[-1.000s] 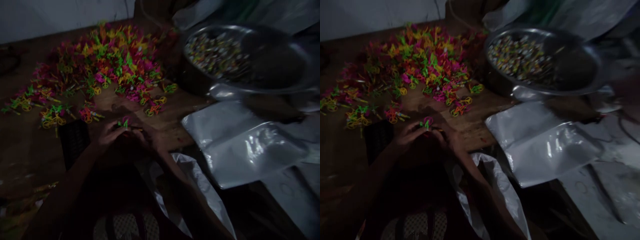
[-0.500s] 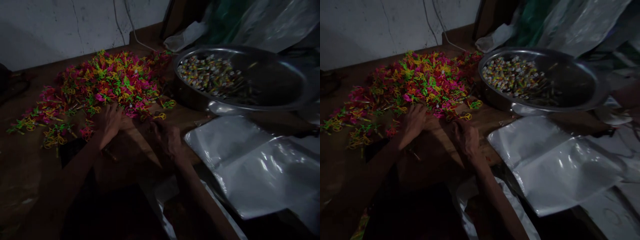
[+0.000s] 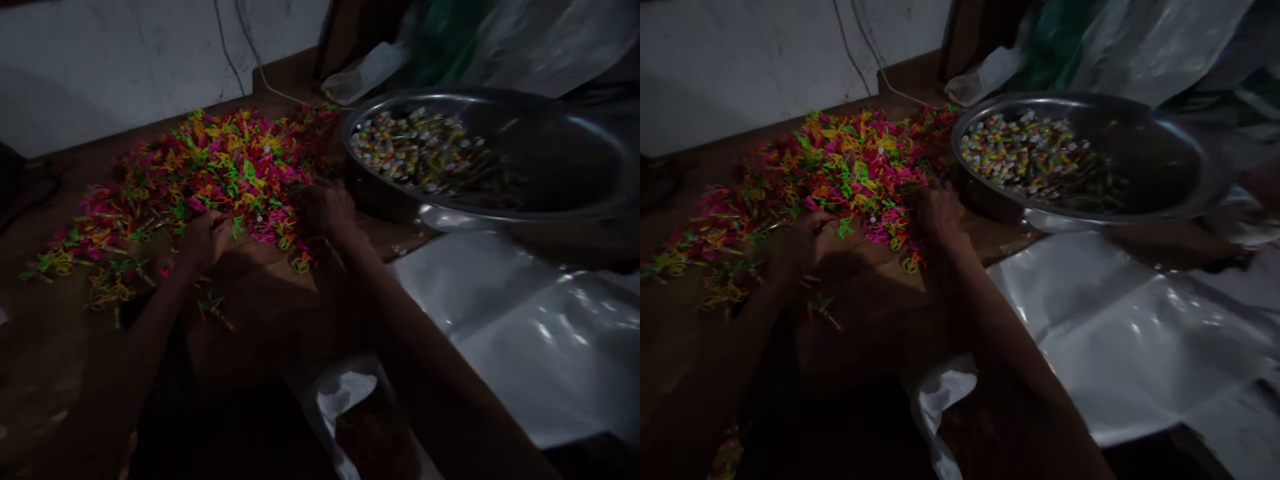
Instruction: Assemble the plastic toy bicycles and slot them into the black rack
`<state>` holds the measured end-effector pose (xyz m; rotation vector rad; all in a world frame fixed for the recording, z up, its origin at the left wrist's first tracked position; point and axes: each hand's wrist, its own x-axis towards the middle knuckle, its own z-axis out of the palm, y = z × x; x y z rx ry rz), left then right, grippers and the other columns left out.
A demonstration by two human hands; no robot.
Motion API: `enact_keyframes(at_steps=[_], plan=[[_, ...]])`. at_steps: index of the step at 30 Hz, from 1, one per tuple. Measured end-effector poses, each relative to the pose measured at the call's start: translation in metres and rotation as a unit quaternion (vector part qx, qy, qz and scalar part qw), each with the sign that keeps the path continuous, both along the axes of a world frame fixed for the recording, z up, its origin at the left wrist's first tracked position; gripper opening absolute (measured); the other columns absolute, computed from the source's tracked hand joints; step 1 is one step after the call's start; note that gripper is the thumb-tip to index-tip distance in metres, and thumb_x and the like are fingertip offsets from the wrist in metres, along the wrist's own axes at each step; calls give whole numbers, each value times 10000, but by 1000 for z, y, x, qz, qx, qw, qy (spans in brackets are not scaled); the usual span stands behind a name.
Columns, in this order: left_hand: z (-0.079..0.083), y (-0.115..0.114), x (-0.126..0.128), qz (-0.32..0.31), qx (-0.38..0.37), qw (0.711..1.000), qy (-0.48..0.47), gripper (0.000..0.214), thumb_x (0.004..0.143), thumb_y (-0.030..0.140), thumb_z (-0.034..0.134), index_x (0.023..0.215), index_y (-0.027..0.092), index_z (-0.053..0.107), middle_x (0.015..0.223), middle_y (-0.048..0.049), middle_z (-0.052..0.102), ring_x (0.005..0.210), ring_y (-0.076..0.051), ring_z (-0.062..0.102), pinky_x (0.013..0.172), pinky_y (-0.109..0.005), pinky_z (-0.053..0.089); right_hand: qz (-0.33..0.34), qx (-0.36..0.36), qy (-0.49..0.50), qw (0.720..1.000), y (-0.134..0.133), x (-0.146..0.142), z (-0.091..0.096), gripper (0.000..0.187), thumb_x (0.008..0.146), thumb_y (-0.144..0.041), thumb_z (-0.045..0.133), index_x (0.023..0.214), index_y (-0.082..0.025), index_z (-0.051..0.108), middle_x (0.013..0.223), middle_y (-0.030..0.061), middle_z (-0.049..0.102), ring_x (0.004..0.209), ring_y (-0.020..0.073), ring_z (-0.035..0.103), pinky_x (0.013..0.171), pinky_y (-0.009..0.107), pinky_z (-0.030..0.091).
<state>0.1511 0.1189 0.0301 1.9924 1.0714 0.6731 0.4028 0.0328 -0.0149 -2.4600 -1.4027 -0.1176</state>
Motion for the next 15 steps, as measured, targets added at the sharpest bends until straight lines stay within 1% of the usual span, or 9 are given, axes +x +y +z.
enact_keyframes(at_steps=[1,3,4,6,7,10,12,13,15], plan=[[2,-2,-4,12,-72,996,-49,122,833,298,625,775,193,602,657,23,562,685,-158,608,678,-258,459,13,-24,-1,1000,6,1,-1,316,885,-122,474,1066,-124,733,1213,187,674,1184,343,538,948,414,430],[4,-6,-11,14,-216,967,-132,148,827,325,616,788,202,545,645,35,561,628,-148,626,634,-259,485,31,-44,-1,999,12,4,-5,281,858,-113,523,1029,-95,746,1257,219,648,1212,378,520,963,450,424],[4,-9,-15,11,-271,949,-162,180,817,351,634,815,206,527,643,38,569,600,-150,636,609,-264,496,37,-43,-5,998,13,5,-8,271,859,-119,533,1017,-85,750,1280,238,629,1211,390,519,960,466,423],[3,-17,-21,-4,-349,915,-204,297,755,383,729,858,206,514,643,36,585,552,-156,640,556,-270,502,48,-46,-23,998,10,7,-13,280,887,-138,515,1022,-81,754,1299,260,605,1191,396,528,934,483,429],[2,-21,-23,-10,-369,904,-217,351,714,377,780,864,201,516,644,35,590,531,-154,634,532,-269,498,49,-47,-31,997,8,8,-15,293,901,-143,500,1037,-84,753,1296,265,602,1170,393,538,909,483,436],[1,-30,-27,-29,-372,899,-229,367,658,298,840,841,173,547,657,25,602,511,-134,617,501,-257,483,25,-38,-37,998,-5,11,-13,322,926,-147,466,1101,-108,733,1317,263,588,1120,376,565,842,471,448],[0,-34,-28,-38,-378,893,-240,315,664,249,832,805,154,566,655,18,602,525,-120,615,498,-240,468,-1,-18,-38,999,-15,10,-5,313,932,-158,469,1118,-108,716,1330,266,577,1126,374,567,845,473,444],[-1,-35,-29,-40,-381,891,-243,289,669,231,824,787,147,574,649,16,599,526,-112,609,490,-230,452,-15,2,-41,999,-20,7,1,298,928,-170,487,1113,-97,708,1301,272,591,1133,380,566,865,488,437],[-2,-37,-30,-42,-386,887,-249,254,674,208,810,744,140,576,619,26,574,501,-91,575,458,-210,402,-31,60,-30,997,-29,-3,14,261,910,-198,535,1077,-85,701,1143,259,658,1094,380,585,913,523,421]])
